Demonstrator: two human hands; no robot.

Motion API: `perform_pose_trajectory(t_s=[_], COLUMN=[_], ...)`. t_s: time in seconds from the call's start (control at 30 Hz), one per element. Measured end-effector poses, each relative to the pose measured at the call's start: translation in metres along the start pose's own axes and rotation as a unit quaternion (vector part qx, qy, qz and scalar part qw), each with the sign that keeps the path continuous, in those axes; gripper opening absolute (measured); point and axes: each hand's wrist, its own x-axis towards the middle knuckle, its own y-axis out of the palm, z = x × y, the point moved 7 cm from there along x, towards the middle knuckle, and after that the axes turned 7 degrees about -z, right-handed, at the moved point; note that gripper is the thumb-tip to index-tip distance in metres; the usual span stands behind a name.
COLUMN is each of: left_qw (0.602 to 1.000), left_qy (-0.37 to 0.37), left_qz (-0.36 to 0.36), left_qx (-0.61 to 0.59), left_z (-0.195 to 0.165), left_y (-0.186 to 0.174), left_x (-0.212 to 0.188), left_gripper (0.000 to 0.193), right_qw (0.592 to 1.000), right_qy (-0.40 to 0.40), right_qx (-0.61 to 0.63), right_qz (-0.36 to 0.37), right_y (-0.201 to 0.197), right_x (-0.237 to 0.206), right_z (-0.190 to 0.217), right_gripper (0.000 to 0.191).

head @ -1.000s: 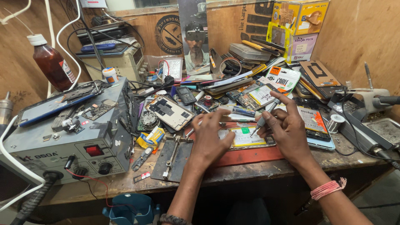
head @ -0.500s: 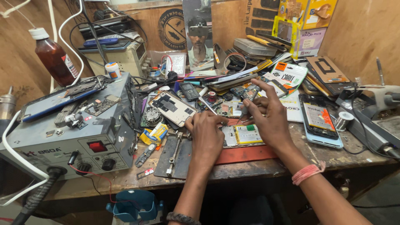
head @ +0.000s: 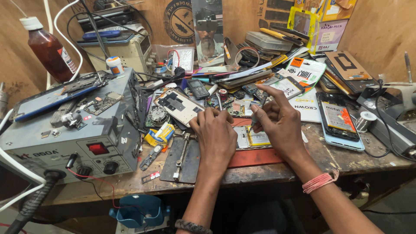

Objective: The person uses a precision screwdriver to remove screws from a disassembled smartphone on a cluttered workbench. They then lift the internal battery and circuit board components to inspect the device interior.

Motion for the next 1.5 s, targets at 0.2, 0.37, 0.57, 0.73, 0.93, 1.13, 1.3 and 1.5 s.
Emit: perform_pose_trajectory(t_s=[0.2, 0.37, 0.57, 0.73, 0.93, 1.13, 1.3, 1.5], left_qw=[0.999, 0.999, 0.999, 1.000, 0.999, 0.999, 0.999, 0.999], left_qy=[0.025, 0.011, 0.020, 0.008, 0.006, 0.003, -0.001, 0.000], left_qz=[-0.003, 0.022, 0.012, 0.024, 0.029, 0.031, 0.038, 0.037], left_qx=[-0.026, -0.028, -0.026, -0.014, -0.020, -0.027, -0.020, -0.021], left_z=[-0.003, -0.001, -0.001, 0.001, 0.002, 0.002, 0.002, 0.002], left_y=[0.003, 0.008, 0.007, 0.009, 0.009, 0.010, 0.011, 0.010], left_x=[0.000, 0.000, 0.000, -0.002, -0.001, -0.002, -0.002, -0.002], left_gripper=[0.014, 0.014, 0.013, 0.012, 0.012, 0.012, 0.012, 0.012], right_qw=[1.000, 0.998, 0.997, 0.984, 0.978, 0.982, 0.984, 0.985], right_qy=[-0.021, -0.034, -0.060, -0.142, -0.176, -0.158, -0.152, -0.141], right_qx=[-0.018, -0.046, -0.057, -0.108, -0.111, -0.105, -0.098, -0.100], right_qz=[0.010, 0.009, 0.000, -0.021, -0.018, -0.015, -0.012, -0.013], right_y=[0.002, 0.003, 0.004, 0.002, 0.003, 0.003, 0.003, 0.002], right_x=[-0.002, -0.003, -0.006, -0.010, -0.011, -0.012, -0.012, -0.011], right_z=[0.003, 0.004, 0.007, 0.017, 0.021, 0.020, 0.020, 0.018], right_gripper=[0.052, 0.053, 0.055, 0.056, 0.056, 0.055, 0.054, 0.054])
